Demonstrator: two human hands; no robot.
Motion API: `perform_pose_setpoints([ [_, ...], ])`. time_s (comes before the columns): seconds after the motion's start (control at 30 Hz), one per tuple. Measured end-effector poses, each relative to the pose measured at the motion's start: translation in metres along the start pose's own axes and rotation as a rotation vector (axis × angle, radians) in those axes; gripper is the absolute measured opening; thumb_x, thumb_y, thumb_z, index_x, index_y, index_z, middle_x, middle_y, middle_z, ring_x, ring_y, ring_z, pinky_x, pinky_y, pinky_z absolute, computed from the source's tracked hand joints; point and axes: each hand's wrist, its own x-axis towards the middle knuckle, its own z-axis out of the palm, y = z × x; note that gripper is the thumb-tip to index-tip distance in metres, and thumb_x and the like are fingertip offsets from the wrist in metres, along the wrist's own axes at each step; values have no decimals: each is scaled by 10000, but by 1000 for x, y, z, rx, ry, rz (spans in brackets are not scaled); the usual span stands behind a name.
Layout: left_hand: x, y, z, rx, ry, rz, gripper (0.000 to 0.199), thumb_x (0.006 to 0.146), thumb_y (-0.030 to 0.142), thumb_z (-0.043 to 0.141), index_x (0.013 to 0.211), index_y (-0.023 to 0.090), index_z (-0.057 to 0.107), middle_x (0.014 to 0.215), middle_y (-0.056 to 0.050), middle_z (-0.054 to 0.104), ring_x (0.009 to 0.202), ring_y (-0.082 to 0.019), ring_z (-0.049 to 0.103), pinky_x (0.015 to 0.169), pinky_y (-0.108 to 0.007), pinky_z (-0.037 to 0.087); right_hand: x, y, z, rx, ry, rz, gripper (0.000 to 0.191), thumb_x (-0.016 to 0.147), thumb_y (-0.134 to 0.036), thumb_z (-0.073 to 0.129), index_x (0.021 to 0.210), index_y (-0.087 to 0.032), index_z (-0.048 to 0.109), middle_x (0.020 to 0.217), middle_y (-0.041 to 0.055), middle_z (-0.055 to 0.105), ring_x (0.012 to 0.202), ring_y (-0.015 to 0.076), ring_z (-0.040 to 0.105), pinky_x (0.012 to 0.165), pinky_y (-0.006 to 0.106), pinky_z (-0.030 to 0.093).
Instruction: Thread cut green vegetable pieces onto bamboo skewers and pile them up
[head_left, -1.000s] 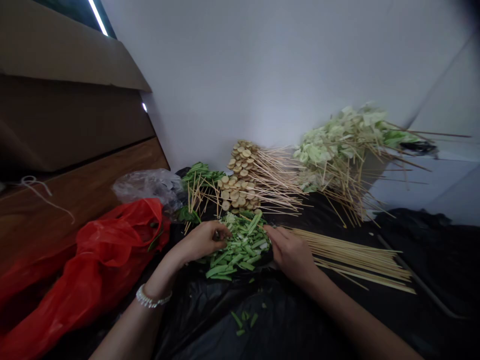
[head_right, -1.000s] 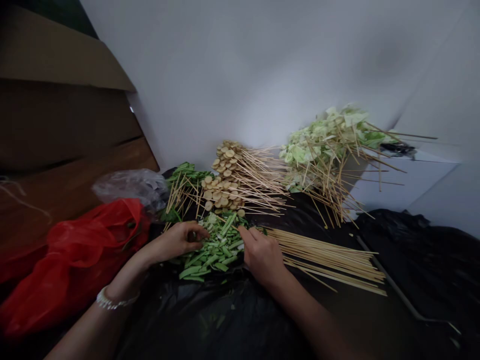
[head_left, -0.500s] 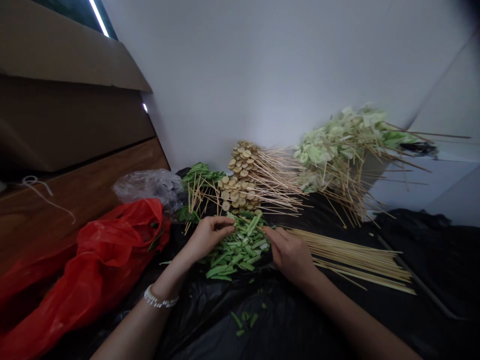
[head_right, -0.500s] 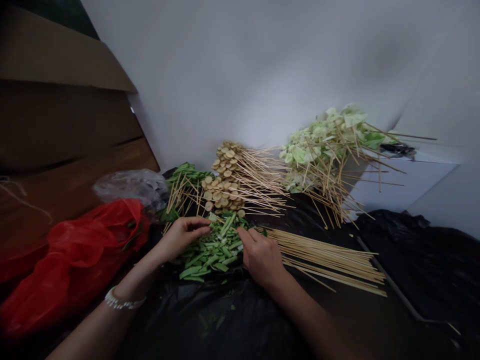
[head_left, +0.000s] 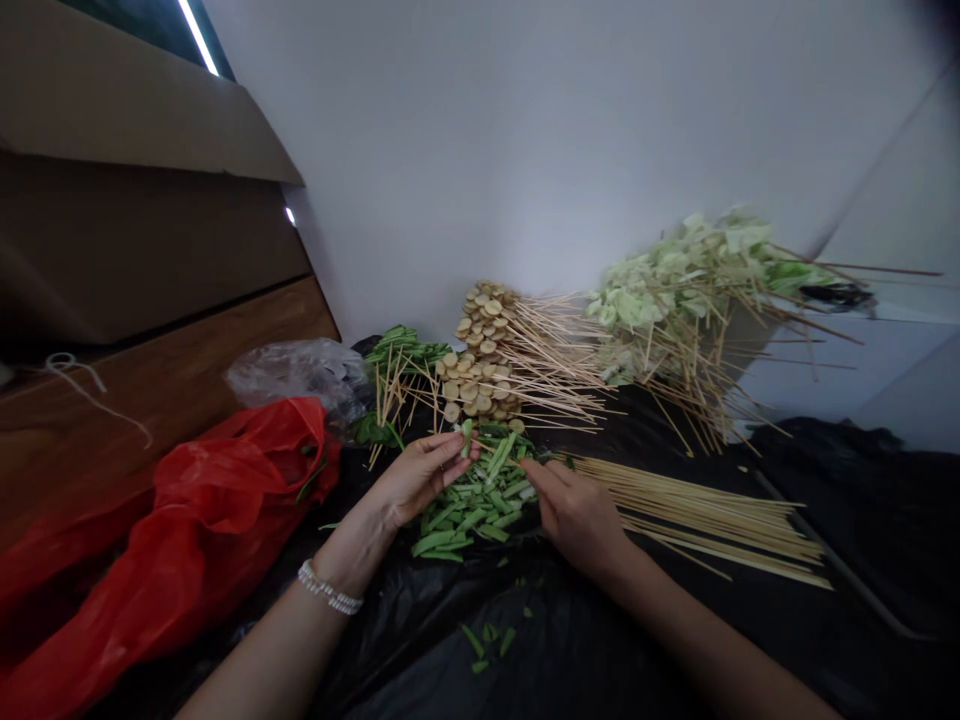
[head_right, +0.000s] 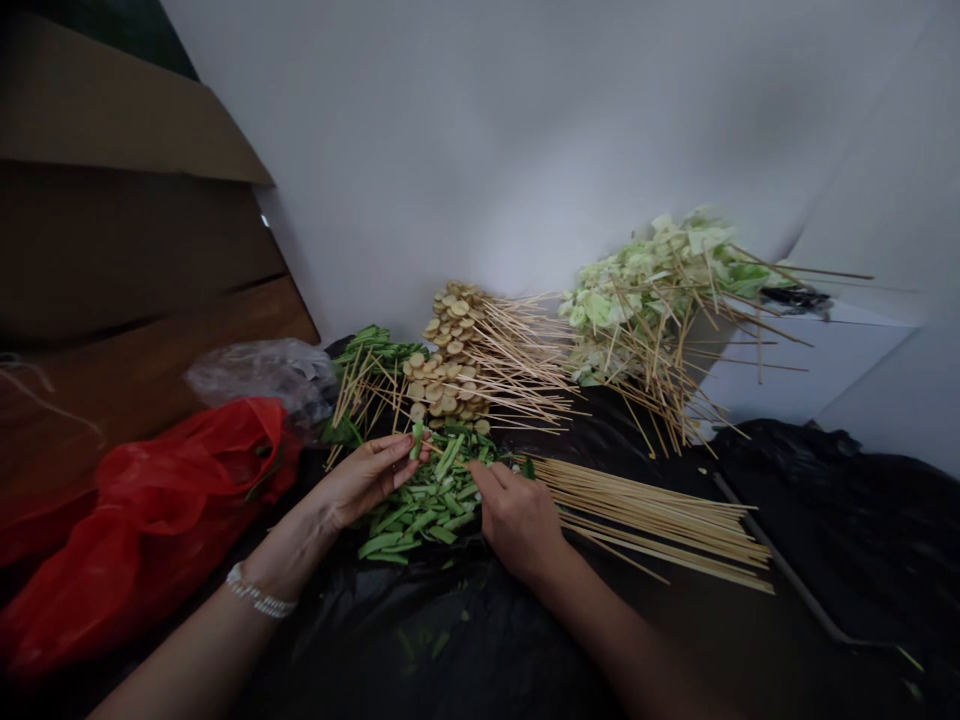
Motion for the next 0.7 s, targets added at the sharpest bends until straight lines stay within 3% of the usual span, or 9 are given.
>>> perform_pose_setpoints([
  [0.5, -1, -4, 2, 100, -2, 0, 185, 658, 166, 806, 814, 95, 736, 779, -64, 723, 639, -59, 621, 607, -126, 491, -3, -1, 4, -5, -45, -10, 389, 843, -79, 421, 1170, -173, 608, 828, 36, 661, 674, 136, 604, 597, 234, 423],
  [0.7, 1, -4, 2, 68, 51, 70, 248, 581, 195, 853, 769, 117, 711, 730, -26, 700, 656, -70, 636, 592, -132, 490, -1, -2, 3, 4, -64, -2, 402, 837, -78, 423, 1186, -172, 598, 823, 39, 657, 679, 138, 603, 599, 224, 430],
])
